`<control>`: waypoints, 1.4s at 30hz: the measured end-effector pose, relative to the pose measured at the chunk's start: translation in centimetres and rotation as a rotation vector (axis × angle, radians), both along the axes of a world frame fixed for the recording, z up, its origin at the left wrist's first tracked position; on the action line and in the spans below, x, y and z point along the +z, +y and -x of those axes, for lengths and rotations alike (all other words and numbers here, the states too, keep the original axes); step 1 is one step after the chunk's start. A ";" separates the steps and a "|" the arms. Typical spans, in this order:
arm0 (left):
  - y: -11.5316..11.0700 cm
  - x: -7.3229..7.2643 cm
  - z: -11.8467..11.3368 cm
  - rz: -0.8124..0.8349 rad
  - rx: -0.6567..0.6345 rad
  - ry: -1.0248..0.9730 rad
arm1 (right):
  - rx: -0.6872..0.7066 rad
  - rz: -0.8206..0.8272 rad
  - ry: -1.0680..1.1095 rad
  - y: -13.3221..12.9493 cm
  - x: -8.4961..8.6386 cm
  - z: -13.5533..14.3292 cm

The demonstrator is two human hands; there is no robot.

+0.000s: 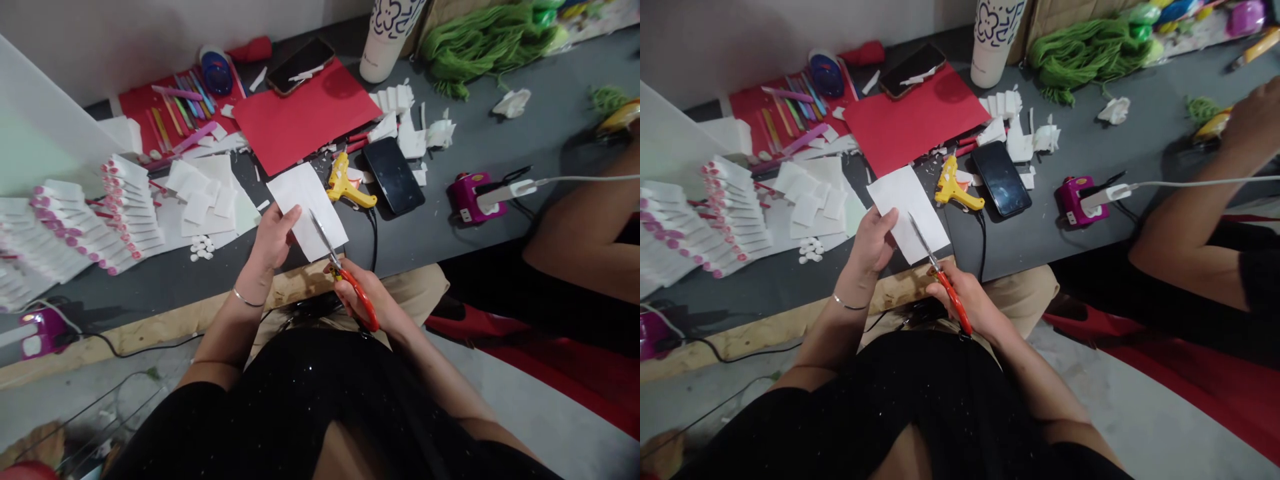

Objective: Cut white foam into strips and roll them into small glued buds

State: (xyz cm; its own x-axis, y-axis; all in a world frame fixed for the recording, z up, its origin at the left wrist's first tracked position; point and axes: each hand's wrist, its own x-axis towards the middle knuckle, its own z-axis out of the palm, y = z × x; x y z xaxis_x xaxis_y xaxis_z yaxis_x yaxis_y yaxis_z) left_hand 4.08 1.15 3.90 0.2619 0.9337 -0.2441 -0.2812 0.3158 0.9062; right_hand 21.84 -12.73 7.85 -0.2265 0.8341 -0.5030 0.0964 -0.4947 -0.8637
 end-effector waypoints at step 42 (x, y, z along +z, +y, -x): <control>-0.5 1.4 0.1 0.006 -0.103 0.032 | 0.029 -0.170 -0.083 0.5 -0.4 0.2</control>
